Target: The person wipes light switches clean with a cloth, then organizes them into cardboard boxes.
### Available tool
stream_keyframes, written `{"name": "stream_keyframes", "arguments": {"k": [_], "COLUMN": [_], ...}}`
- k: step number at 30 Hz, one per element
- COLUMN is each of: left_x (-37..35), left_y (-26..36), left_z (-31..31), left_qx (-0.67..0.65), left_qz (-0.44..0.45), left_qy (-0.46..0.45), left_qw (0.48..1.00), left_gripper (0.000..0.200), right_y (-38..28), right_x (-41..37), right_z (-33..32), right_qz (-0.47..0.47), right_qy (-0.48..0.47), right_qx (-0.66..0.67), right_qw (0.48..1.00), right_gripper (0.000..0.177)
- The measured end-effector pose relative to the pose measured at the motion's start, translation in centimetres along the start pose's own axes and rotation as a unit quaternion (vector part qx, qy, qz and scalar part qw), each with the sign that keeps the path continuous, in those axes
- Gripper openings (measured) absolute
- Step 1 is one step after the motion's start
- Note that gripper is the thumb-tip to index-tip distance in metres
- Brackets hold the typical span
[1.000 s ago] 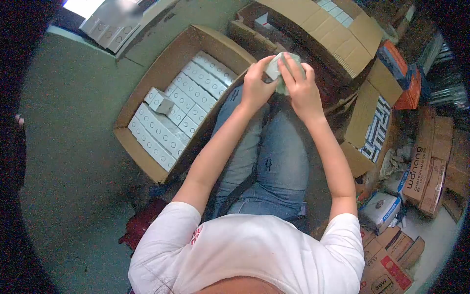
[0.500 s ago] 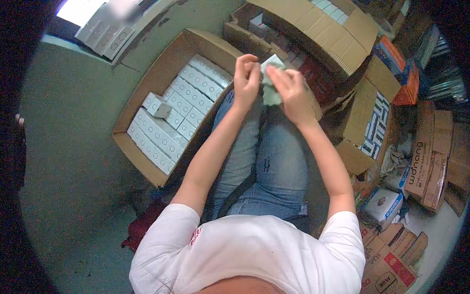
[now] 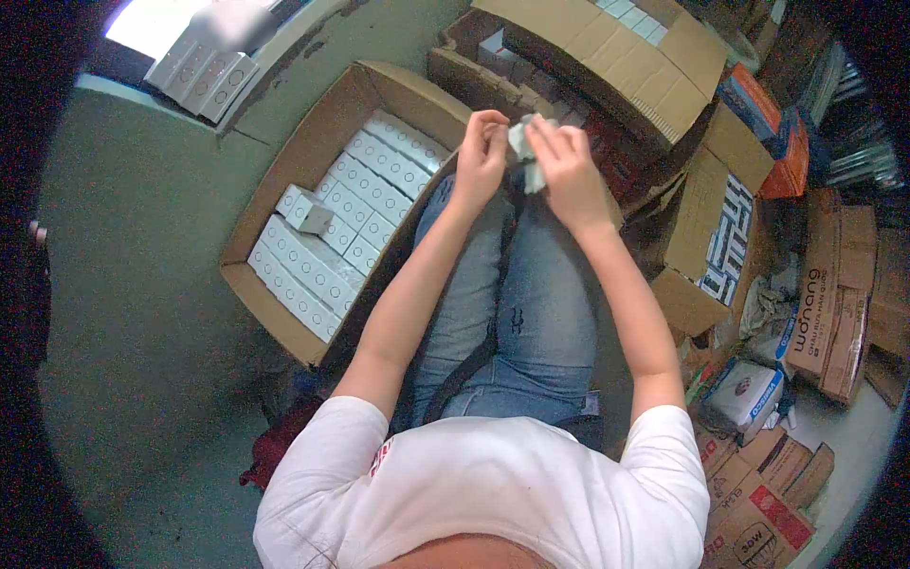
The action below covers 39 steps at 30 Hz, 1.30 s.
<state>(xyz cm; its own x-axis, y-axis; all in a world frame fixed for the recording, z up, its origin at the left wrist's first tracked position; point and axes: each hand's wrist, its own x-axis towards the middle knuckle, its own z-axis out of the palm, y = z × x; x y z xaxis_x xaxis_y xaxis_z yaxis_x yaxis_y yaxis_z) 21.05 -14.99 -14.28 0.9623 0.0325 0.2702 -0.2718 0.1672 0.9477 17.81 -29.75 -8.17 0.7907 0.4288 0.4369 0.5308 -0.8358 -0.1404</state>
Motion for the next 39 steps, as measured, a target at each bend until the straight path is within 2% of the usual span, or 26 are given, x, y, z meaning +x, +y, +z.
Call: {"name": "stream_keyframes", "arguments": {"k": [2,5,7,10,14,16,17,20,22,24,27,30,31,32,33,35,37,38,39], "left_x": [-0.7,-0.7,-0.6,-0.5,0.3,0.0,-0.1,-0.6,-0.8,-0.8,-1.1,-1.1,-0.9,-0.6,-0.2,0.0,0.5,0.8,1.2], "left_y": [1.0,0.8,0.3,0.1,-1.0,0.1,-0.3,-1.2,-0.2,0.4,1.1,3.6,4.6,4.1,5.4,8.5,11.2,12.1,12.8], "left_z": [0.4,0.8,0.5,0.2,-0.5,-1.0,-1.2,-2.5,-3.7,-4.7,-6.0,-6.3,-6.2,-7.1,-7.3,-6.9,-6.5,-6.6,-6.7], "left_qx": [0.094,0.093,0.075,0.064,-0.068,-0.179,-0.241,-0.377,-0.400,-0.417,-0.432,-0.306,-0.120,0.092,0.219,0.411,0.539,0.570,0.598], "left_qz": [-0.019,0.015,0.040,-0.001,-0.004,-0.158,-0.151,-0.196,-0.214,-0.221,-0.228,-0.239,-0.204,-0.148,-0.077,0.073,0.226,0.248,0.268], "left_qy": [-0.033,-0.005,0.011,0.039,0.111,0.109,0.119,0.148,0.168,0.162,0.140,0.068,0.050,-0.013,-0.043,-0.090,-0.126,-0.156,-0.184], "left_qw": [0.995,0.996,0.996,0.997,0.992,0.965,0.951,0.893,0.875,0.867,0.861,0.919,0.970,0.984,0.972,0.904,0.801,0.768,0.732], "left_gripper": [0.012,0.014,0.015,0.017,0.020,0.018,0.019,0.017,0.015,0.015,0.015,0.018,0.022,0.028,0.033,0.043,0.053,0.056,0.059], "right_y": [0.6,-0.9,-2.4,-2.3,-2.4,-2.0,-1.5,-0.8,-0.7,-1.9,-1.4,-0.5,-0.4,-0.3,-0.4,-0.1,0.6,0.9,0.8], "right_x": [0.2,-0.6,-0.5,-0.5,-0.9,-0.9,-0.9,-0.5,-0.3,0.4,1.0,1.1,1.0,1.0,1.0,1.1,0.9,0.7,0.7], "right_z": [0.3,1.3,0.6,0.7,0.6,0.6,1.3,2.7,3.6,2.6,3.3,4.5,4.2,4.0,3.7,3.1,3.6,3.9,3.4], "right_qz": [0.039,0.001,0.018,-0.012,-0.056,0.003,0.056,0.117,0.068,0.078,0.087,0.118,0.127,0.146,0.165,0.196,0.183,0.176,0.199], "right_qy": [0.013,0.002,-0.007,-0.010,0.002,0.025,0.035,0.077,0.052,0.032,0.040,0.070,0.051,0.038,0.023,0.003,0.001,0.000,-0.035], "right_qx": [0.015,0.001,0.021,0.024,0.046,-0.006,-0.014,0.061,0.104,0.136,0.114,0.252,0.246,0.271,0.294,0.356,0.402,0.425,0.479], "right_qw": [0.999,1.000,1.000,1.000,0.997,1.000,0.998,0.988,0.991,0.987,0.989,0.958,0.959,0.951,0.941,0.914,0.897,0.888,0.854], "right_gripper": [0.057,0.062,0.061,0.058,0.055,0.058,0.065,0.072,0.082,0.086,0.085,0.080,0.077,0.076,0.074,0.068,0.068,0.067,0.071]}}
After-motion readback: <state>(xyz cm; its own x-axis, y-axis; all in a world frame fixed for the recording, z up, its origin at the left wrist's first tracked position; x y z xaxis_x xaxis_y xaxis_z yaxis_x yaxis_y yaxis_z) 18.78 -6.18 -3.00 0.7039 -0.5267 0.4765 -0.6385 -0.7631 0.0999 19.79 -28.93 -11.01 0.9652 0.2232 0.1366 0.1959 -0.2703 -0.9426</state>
